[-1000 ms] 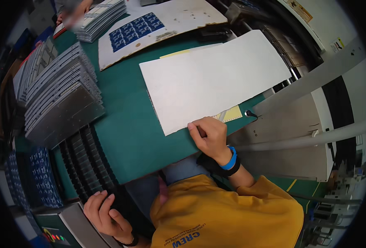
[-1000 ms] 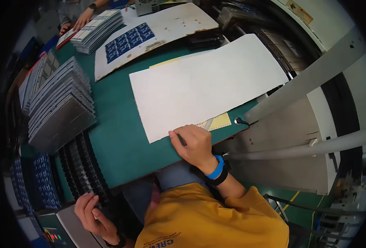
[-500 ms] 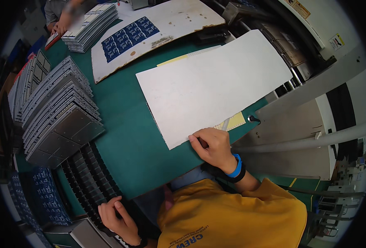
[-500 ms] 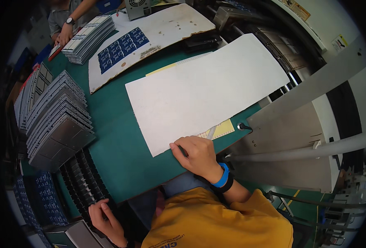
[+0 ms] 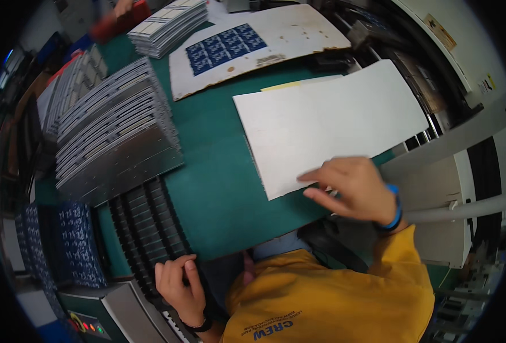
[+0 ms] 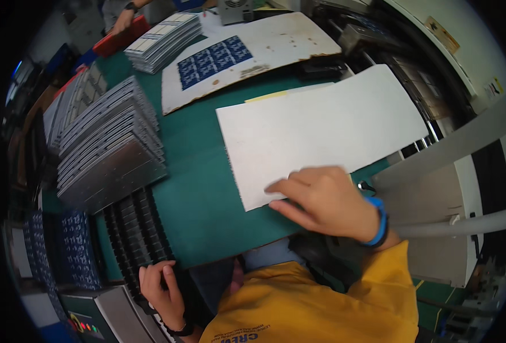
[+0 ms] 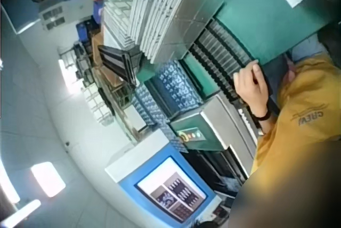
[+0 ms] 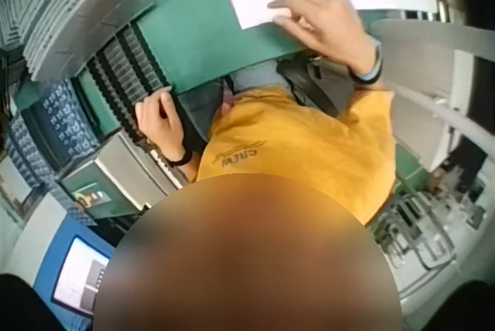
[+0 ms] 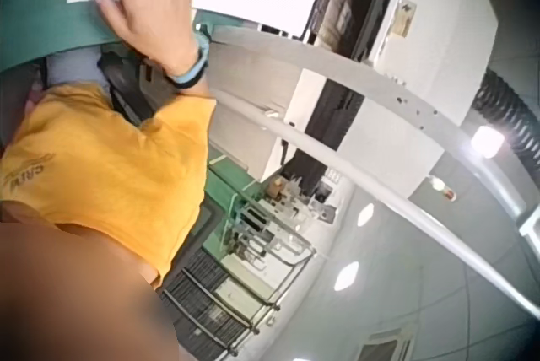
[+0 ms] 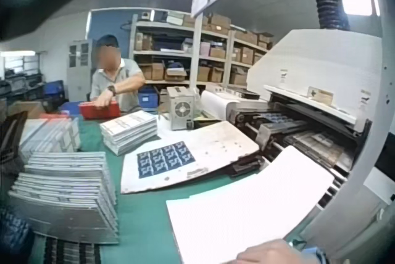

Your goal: Inspecting and processing printed circuit boards using an automated testing machine.

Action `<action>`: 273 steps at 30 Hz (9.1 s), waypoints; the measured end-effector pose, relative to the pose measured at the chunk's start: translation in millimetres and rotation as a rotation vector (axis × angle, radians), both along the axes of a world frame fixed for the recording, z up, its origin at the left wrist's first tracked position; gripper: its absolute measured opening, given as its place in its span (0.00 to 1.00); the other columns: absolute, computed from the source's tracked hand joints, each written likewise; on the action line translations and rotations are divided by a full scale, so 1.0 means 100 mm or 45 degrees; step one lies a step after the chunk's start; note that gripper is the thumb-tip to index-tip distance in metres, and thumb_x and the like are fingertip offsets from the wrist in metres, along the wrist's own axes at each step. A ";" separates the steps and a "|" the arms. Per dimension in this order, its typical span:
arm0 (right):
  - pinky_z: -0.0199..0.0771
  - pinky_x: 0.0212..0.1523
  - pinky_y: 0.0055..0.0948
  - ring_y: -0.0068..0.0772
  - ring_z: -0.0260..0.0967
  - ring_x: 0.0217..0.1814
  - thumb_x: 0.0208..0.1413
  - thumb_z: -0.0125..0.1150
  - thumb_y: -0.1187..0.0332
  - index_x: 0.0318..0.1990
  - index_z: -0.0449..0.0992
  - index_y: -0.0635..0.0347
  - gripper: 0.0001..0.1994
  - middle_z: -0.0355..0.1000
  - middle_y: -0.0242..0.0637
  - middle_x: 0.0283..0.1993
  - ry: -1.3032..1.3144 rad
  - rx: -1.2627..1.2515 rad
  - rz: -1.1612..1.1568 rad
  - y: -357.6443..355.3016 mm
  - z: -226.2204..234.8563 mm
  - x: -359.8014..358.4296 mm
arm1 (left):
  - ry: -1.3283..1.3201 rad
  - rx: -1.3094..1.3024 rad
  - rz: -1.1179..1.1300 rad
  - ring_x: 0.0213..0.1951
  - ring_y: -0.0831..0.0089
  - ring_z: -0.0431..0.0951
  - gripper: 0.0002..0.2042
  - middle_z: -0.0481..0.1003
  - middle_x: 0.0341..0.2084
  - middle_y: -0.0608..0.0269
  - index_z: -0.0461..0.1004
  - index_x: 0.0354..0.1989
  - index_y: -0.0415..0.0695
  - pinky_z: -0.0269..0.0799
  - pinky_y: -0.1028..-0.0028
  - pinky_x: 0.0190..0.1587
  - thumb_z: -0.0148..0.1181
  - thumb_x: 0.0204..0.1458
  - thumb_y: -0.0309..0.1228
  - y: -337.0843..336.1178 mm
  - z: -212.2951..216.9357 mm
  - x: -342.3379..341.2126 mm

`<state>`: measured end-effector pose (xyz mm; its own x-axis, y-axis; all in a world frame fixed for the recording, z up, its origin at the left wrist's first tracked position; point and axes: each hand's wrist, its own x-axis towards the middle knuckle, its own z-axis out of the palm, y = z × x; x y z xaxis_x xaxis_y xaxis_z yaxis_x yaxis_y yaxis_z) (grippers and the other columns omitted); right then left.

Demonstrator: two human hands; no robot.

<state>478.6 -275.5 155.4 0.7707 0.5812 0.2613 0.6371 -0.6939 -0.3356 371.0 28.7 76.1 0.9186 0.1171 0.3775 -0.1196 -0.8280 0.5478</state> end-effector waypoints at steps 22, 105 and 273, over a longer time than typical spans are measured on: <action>0.69 0.38 0.36 0.40 0.71 0.37 0.46 0.55 0.71 0.35 0.71 0.56 0.07 0.71 0.36 0.32 -0.864 -0.615 0.126 0.72 -0.57 2.19 | -0.161 -0.106 -0.074 0.21 0.68 0.63 0.04 0.71 0.19 0.64 0.76 0.27 0.42 0.59 0.71 0.26 0.55 0.51 0.25 0.11 0.02 -0.13; 0.69 0.49 0.31 0.28 0.66 0.47 0.53 0.60 0.71 0.61 0.53 0.68 0.30 0.68 0.39 0.46 1.664 -0.223 1.292 5.23 -0.35 -3.49 | -1.140 -0.826 1.951 0.29 0.87 0.66 0.13 0.67 0.27 0.72 0.67 0.37 0.39 0.64 0.84 0.32 0.43 0.63 0.36 -0.62 0.29 -5.61; 0.68 0.48 0.22 0.23 0.69 0.46 0.57 0.52 0.65 0.55 0.64 0.66 0.21 0.71 0.36 0.47 2.150 0.804 0.596 0.14 -2.13 -2.90 | -0.180 0.410 2.573 0.51 0.51 0.63 0.22 0.66 0.47 0.48 0.60 0.51 0.36 0.52 0.59 0.58 0.49 0.45 0.26 -2.58 -2.17 -6.34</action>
